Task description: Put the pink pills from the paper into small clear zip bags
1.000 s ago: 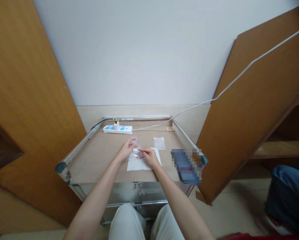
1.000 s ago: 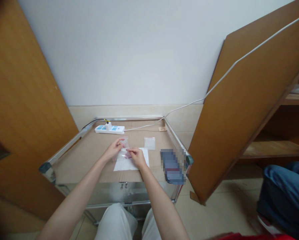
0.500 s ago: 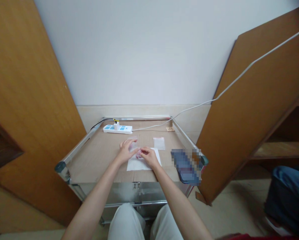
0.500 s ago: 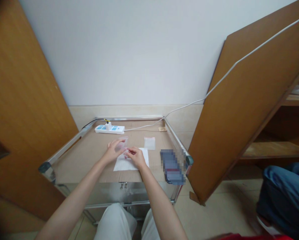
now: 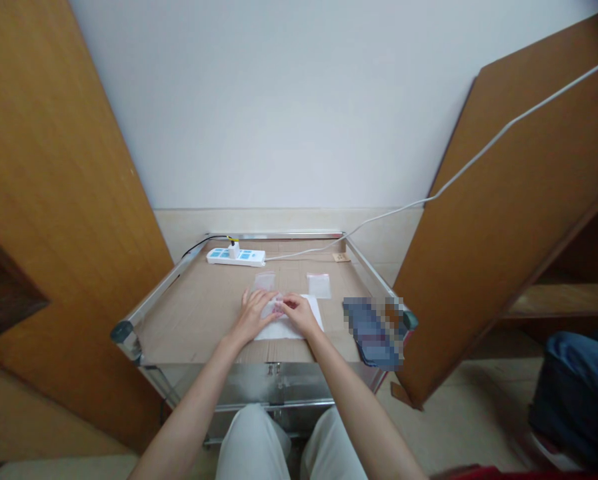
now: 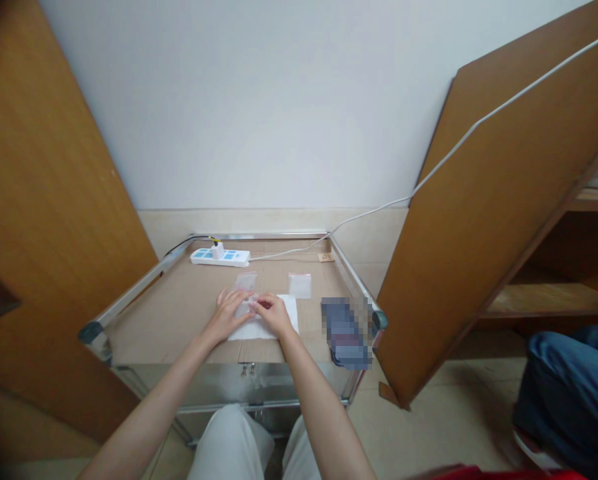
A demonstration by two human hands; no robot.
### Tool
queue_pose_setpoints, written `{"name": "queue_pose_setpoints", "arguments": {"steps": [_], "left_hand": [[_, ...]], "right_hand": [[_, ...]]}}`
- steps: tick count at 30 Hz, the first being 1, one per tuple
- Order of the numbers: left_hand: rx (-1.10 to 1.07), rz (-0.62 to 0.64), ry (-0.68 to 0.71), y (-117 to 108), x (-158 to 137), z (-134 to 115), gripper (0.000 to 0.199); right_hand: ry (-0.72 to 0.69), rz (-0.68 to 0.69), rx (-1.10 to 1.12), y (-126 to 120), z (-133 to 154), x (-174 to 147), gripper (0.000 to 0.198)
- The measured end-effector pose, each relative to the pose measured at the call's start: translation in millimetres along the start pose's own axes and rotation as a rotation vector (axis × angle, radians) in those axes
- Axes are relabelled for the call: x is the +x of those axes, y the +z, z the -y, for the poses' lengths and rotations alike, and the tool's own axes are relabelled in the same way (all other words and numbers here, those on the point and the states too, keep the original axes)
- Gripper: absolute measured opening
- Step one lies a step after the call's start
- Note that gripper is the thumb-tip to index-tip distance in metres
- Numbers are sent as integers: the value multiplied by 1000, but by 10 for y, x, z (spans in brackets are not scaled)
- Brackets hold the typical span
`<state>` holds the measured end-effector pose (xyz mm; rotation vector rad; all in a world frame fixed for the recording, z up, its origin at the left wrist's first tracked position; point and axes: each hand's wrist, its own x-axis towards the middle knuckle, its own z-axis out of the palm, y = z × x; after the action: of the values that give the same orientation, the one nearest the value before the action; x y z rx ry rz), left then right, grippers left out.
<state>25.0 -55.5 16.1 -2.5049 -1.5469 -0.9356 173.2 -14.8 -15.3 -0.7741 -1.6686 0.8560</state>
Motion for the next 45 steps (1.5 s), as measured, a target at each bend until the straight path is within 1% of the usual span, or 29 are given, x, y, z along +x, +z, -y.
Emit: {"name": "queue_pose_setpoints", "arguments": {"steps": [5,6,8,10,11,13,15,19,21,25,29,33,35,40,42,45], "left_hand": [[-52,16,-28,-13,22,-2,41],[-50,18,-36,-23,31,4,41],[-41,25,-46,-51,57,21,40],[-32,49,-41,-87,99,38,40],[-28,70,-33,-107,126,44,40],[-19,130,-3,-139,192,47,42],[-5,194,17,-155,267,34,45],[48,312,41,-138,400,-13,50],[73,362,65,-123,449,-35,52],[129,434,96,-105,518,-69,53],[179,441,99,-74,559,-86,50],[209,421,103,-22,588,-86,60],[202,421,101,0,603,-83,62],[180,460,80,14,631,-89,68],[177,460,76,9,638,-101,65],[188,447,87,-4,653,-120,53]], "right_hand": [[-16,-12,23,-33,32,4,24],[-18,-42,27,-45,32,9,27],[-2,-152,36,-65,12,23,32],[54,-283,54,-70,-35,40,35],[94,-326,65,-67,-67,48,36],[171,-352,83,-51,-135,62,40],[231,-320,97,-34,-194,71,44],[297,-179,106,-21,-250,74,53],[300,-122,90,-22,-247,71,55],[275,-63,39,-27,-209,68,55],[230,-28,17,-27,-183,68,55],[213,-51,13,-23,-209,65,56],[207,-66,22,-22,-226,62,55],[196,-72,47,-24,-227,57,53],[196,-70,54,-25,-224,58,53],[193,-68,76,-21,-236,65,53]]}}
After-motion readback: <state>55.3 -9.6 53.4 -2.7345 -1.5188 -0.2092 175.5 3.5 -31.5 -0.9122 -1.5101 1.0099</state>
